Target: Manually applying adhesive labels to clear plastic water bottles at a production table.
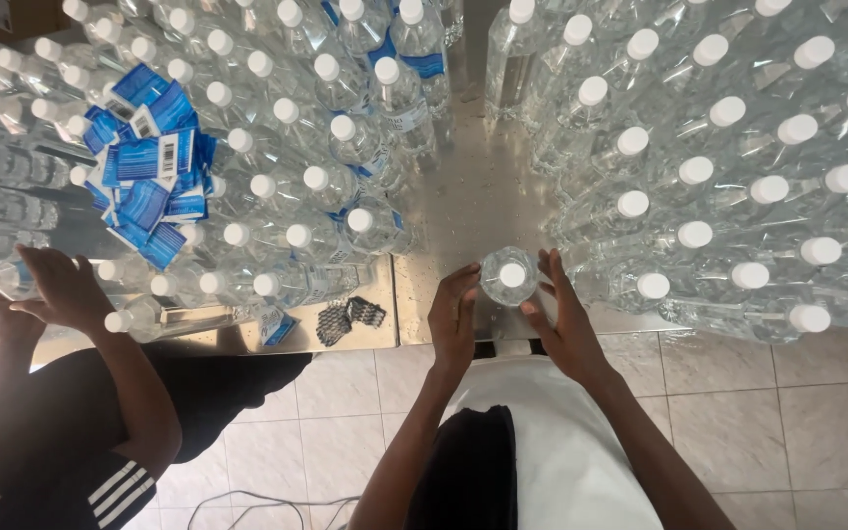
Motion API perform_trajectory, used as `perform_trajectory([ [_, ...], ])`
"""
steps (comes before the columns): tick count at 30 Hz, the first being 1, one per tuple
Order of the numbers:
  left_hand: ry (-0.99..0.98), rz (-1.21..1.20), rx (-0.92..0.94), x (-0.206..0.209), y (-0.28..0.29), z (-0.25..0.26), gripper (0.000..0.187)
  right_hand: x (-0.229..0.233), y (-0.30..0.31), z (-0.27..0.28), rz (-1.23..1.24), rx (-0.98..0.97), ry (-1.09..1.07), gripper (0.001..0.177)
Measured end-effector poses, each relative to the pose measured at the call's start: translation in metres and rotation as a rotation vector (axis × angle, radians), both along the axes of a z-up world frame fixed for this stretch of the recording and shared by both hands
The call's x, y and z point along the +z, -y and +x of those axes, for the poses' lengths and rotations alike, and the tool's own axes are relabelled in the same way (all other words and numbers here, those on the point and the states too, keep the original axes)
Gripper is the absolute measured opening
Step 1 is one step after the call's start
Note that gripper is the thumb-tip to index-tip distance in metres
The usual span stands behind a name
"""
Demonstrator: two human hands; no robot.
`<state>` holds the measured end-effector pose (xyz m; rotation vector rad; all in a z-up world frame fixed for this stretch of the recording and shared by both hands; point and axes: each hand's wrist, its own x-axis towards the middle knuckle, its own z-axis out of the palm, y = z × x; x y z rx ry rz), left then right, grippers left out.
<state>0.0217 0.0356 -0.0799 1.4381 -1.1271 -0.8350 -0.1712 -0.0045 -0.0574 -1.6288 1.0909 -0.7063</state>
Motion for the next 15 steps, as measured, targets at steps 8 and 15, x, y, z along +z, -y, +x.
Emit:
perform_trajectory([
  [8, 0.392, -0.178, -0.012, -0.050, 0.013, 0.016, 0.019, -0.037, 0.010, 0.044, 0.067, -0.052, -0.193, 0.103],
  [15, 0.259, -0.168, 0.112, -0.042, 0.021, 0.025, 0.021, -0.040, 0.033, 0.085, 0.218, -0.175, -0.457, 0.083],
])
